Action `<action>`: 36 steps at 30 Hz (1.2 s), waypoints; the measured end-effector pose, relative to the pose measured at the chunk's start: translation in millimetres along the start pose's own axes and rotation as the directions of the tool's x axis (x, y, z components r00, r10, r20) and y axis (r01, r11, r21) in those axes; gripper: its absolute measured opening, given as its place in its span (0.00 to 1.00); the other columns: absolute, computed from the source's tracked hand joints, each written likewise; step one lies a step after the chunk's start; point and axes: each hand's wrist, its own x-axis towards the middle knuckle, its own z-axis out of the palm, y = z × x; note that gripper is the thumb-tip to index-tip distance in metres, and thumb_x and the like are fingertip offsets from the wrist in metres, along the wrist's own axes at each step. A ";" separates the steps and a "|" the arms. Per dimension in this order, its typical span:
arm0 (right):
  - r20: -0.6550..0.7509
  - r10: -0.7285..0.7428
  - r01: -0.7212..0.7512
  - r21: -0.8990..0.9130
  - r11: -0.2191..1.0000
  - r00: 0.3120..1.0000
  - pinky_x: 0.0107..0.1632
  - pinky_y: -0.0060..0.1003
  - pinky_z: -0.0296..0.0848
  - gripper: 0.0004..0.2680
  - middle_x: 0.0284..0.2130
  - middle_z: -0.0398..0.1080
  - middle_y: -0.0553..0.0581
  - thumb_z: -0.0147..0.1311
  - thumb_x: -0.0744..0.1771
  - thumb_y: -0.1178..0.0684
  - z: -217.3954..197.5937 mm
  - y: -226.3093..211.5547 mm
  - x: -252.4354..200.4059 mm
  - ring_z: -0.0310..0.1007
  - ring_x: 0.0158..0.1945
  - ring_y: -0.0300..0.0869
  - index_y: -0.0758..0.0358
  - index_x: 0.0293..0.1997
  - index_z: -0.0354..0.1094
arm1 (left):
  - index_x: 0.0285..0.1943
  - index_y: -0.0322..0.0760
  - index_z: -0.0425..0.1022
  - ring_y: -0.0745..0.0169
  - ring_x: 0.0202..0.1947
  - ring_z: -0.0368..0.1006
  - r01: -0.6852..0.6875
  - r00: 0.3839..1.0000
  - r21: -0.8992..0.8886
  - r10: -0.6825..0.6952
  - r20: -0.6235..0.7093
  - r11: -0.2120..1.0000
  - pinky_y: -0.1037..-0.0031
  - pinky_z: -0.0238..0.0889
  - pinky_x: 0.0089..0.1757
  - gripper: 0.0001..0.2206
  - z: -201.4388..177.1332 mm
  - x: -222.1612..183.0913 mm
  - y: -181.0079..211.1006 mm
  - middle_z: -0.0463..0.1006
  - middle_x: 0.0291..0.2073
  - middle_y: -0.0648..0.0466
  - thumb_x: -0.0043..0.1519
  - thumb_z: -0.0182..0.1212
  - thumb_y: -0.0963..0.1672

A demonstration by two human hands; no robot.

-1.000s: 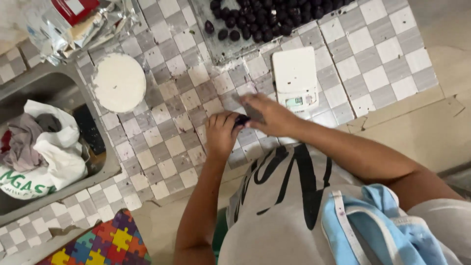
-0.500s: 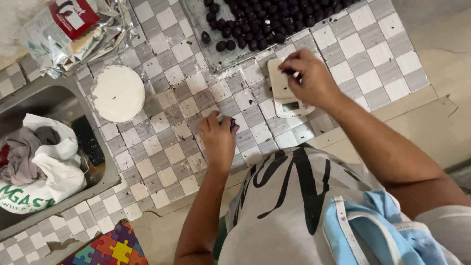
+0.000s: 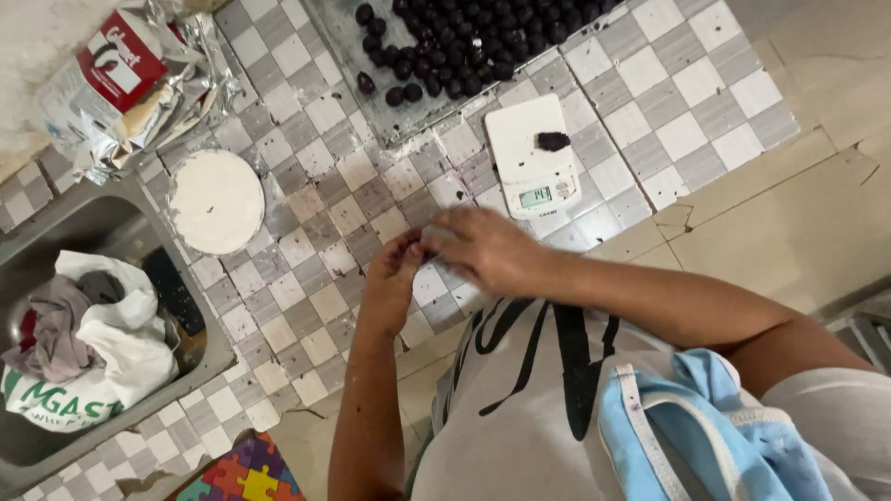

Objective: Rolling small pieces of dark dough into balls, weighing them on a digital scale for consistency, and arranging them on a large metal tray.

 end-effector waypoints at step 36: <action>-0.177 0.147 -0.176 -0.165 0.970 0.973 0.34 0.31 0.75 0.04 0.32 0.68 0.60 0.61 0.63 0.63 -144.8 74.7 -25.1 0.70 0.33 0.45 0.70 0.38 0.71 | 0.37 0.33 0.75 0.64 0.35 0.70 -0.384 0.920 0.483 0.370 0.128 0.787 0.81 0.71 0.33 0.06 96.0 84.7 82.3 0.75 0.36 0.51 0.55 0.58 0.42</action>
